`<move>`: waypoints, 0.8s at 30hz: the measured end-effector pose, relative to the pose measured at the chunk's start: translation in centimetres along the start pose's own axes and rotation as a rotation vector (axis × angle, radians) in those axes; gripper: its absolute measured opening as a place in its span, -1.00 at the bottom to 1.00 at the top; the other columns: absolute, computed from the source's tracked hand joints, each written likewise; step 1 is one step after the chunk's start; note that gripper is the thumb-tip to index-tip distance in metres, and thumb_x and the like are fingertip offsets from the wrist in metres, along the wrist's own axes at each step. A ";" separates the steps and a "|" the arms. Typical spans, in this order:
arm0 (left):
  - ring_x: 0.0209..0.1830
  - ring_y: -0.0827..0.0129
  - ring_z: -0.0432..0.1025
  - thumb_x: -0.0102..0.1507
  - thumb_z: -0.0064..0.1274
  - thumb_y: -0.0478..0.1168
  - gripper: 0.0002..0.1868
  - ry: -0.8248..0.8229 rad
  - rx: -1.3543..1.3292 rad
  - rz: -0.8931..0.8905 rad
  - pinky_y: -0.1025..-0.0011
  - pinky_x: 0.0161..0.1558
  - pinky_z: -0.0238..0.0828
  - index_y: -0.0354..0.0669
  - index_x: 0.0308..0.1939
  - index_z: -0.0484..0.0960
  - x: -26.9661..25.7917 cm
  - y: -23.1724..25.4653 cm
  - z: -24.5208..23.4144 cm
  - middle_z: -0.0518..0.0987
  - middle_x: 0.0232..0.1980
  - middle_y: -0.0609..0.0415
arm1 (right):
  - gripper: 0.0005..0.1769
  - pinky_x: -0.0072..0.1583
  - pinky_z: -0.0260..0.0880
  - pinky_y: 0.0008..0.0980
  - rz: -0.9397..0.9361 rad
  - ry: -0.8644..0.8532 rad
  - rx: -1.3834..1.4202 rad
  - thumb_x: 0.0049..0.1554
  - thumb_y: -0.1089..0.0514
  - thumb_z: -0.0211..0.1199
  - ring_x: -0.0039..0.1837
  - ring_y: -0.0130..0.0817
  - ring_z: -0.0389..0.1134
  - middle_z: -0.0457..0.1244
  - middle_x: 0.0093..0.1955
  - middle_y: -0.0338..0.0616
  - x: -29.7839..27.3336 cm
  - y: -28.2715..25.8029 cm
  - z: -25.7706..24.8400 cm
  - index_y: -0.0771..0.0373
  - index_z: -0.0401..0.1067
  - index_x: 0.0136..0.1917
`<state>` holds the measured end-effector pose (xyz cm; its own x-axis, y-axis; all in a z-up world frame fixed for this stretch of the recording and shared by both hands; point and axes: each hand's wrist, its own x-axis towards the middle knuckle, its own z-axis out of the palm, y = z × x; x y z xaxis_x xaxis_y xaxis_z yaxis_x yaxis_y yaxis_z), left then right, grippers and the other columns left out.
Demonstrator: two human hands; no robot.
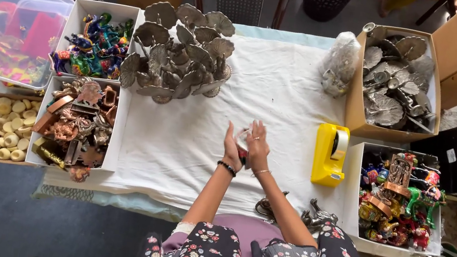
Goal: The person wraps a small, colorful figurine in bubble wrap and secures it with clear tape. They then place the wrapped item into a box filled with similar decorations.
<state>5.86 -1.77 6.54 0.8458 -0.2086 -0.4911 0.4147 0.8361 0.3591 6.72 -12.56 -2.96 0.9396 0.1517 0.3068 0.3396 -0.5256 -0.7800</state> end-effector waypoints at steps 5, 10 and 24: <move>0.26 0.11 0.37 0.23 -0.37 0.53 -0.07 -0.113 -0.066 -0.032 0.07 0.22 0.37 -0.09 0.38 0.33 2.1 -0.7 -1.7 0.43 0.33 -0.09 | -0.38 0.53 -0.30 0.13 -0.013 -0.244 -0.319 0.32 -0.09 -0.12 0.71 0.03 -0.25 -0.17 0.73 -0.06 1.1 -7.2 -2.6 -0.03 0.08 0.62; 0.37 0.11 0.26 0.31 -0.32 0.49 -0.12 -0.312 -0.204 0.006 0.04 0.28 0.32 -0.02 0.48 0.25 3.0 -2.1 -4.3 0.29 0.47 0.01 | -0.31 0.46 -0.22 0.24 0.093 -0.239 -0.420 0.32 -0.08 -0.14 0.69 -0.10 -0.14 -0.21 0.76 -0.03 3.1 -8.6 -4.2 0.00 0.03 0.69; 0.13 0.10 0.47 0.40 -0.29 0.37 -0.23 -0.091 -0.017 -0.039 0.07 0.16 0.44 -0.24 0.30 0.48 -2.3 0.6 0.3 0.57 0.18 -0.07 | -0.61 0.14 0.41 -0.05 0.093 -0.133 -0.619 0.37 -0.02 -0.09 0.06 -0.06 0.44 0.40 0.04 -0.08 4.8 4.4 -1.9 0.16 0.51 0.12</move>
<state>4.29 -1.00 8.09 0.8564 -0.2859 -0.4299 0.4430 0.8346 0.3273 12.66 -15.75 -3.83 0.9747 0.1642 0.1514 0.2063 -0.9219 -0.3280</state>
